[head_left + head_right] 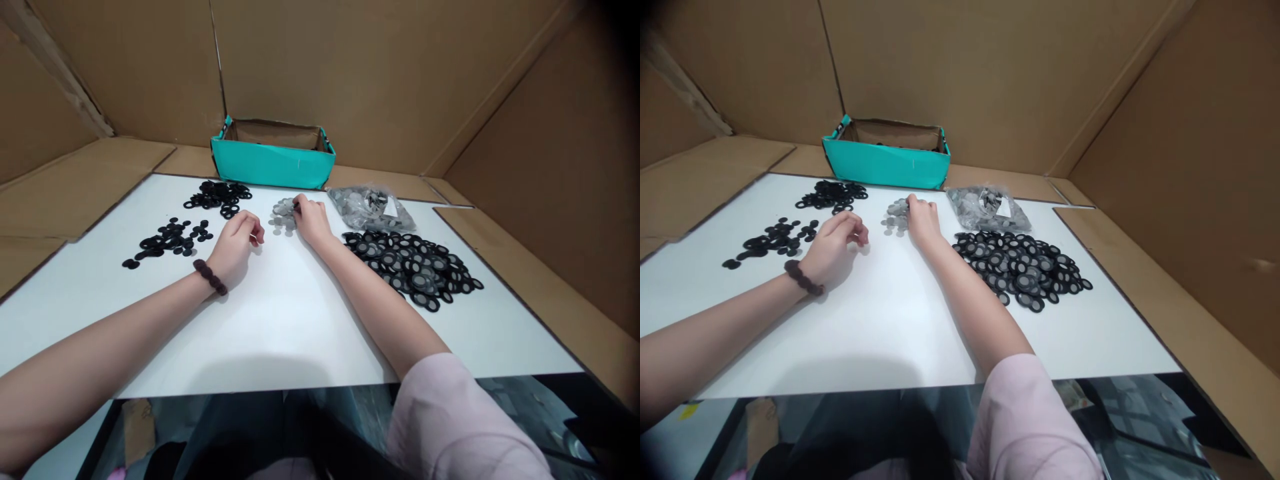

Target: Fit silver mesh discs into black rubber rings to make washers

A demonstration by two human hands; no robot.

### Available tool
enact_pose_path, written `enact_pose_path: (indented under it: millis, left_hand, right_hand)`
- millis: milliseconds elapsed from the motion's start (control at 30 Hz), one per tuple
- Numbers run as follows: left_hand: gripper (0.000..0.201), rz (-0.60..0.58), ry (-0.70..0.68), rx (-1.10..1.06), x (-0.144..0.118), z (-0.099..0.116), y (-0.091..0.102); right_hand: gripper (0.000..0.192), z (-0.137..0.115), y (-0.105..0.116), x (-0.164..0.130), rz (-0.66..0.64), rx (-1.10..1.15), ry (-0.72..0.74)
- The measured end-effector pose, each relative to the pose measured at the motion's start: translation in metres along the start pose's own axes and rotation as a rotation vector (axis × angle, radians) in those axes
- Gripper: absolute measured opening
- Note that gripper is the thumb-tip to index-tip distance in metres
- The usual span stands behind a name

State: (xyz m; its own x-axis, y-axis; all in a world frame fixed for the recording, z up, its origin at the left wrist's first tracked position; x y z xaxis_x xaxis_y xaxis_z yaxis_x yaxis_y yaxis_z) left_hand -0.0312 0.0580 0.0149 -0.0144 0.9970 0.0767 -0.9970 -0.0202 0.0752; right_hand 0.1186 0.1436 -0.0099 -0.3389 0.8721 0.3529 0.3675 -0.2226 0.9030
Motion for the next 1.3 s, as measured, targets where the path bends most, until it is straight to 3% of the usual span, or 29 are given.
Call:
enact_pose_path:
  millis: [100,367,733,967,1100,1300]
  left_hand:
    - [0.018,0.059,0.000,0.023,0.001,-0.001,0.003]
    - [0.018,0.063,0.062,0.133,0.007,-0.018,0.006]
    - [0.021,0.043,0.012,0.218,0.010,-0.019,0.008]
    - [0.021,0.051,0.010,0.268,0.008,-0.014,0.008]
    - [0.020,0.031,-0.016,0.323,0.005,-0.009,0.006]
    - [0.018,-0.039,-0.095,0.461,-0.003,-0.002,-0.001]
  right_hand:
    - [0.029,0.003,-0.001,0.002,0.026,0.027,0.008]
    - [0.028,0.008,0.002,0.002,0.132,0.150,0.019]
    - [0.022,0.019,0.002,-0.001,0.274,0.377,-0.089]
    - [0.019,0.020,0.013,-0.003,0.365,0.502,-0.164]
    - [0.017,0.018,0.024,-0.007,0.420,0.730,-0.268]
    - [0.020,0.001,0.031,-0.038,0.328,1.167,-0.343]
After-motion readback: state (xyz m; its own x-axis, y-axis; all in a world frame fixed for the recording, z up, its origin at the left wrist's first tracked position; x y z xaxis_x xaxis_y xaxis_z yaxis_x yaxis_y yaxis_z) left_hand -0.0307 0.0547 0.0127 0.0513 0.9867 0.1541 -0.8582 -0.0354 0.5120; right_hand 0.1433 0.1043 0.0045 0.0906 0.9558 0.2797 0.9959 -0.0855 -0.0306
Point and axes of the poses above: each hand's wrist, its own x-axis towards the middle knuckle, its own y-axis out of the back of the hand, z = x × y, the point moved 4 cm from there along x, towards the middle knuckle, and after that the axes turned 5 degrees about y, right-handed, at the moved point
